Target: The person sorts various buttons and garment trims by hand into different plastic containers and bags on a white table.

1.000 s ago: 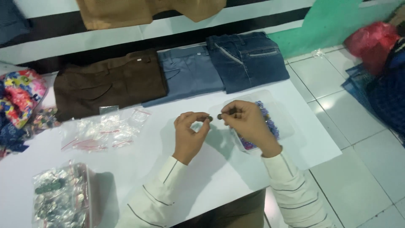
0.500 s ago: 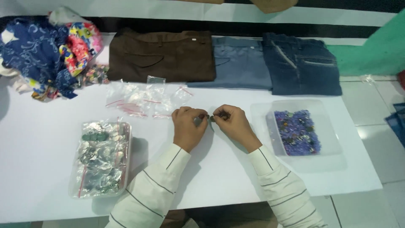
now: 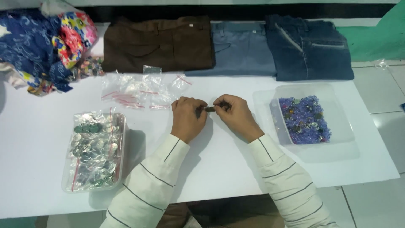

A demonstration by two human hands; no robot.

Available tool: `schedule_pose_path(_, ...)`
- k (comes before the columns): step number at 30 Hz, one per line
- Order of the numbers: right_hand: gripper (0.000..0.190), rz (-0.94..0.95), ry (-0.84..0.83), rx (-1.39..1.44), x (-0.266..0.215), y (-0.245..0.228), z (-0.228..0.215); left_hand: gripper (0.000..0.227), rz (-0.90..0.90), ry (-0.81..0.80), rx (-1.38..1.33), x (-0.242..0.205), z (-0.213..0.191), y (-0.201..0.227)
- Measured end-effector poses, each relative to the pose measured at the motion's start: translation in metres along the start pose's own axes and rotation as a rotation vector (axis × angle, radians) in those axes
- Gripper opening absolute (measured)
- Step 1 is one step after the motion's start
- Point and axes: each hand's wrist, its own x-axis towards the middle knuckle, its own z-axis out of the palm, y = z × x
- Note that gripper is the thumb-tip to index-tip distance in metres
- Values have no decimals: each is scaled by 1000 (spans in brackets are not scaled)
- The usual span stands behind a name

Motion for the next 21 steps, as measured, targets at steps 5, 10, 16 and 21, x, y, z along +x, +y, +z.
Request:
schedule_pose_path(5,15,14,-1,0,-1,6,-2,20,-13,-6,20,-3,-1,3)
schedule_pose_path(10,15,-18,16,24,-4,10,-3,18,-17,33,12,-7,6,5)
schedule_pose_path(16,13,-101,-28,-111,-21,13,-9,10,106,198,289,-24,21,11)
schedule_pose_path(21,29,-113,-133,-465,-46,34,-7,28,276,171,376,-36,51,5)
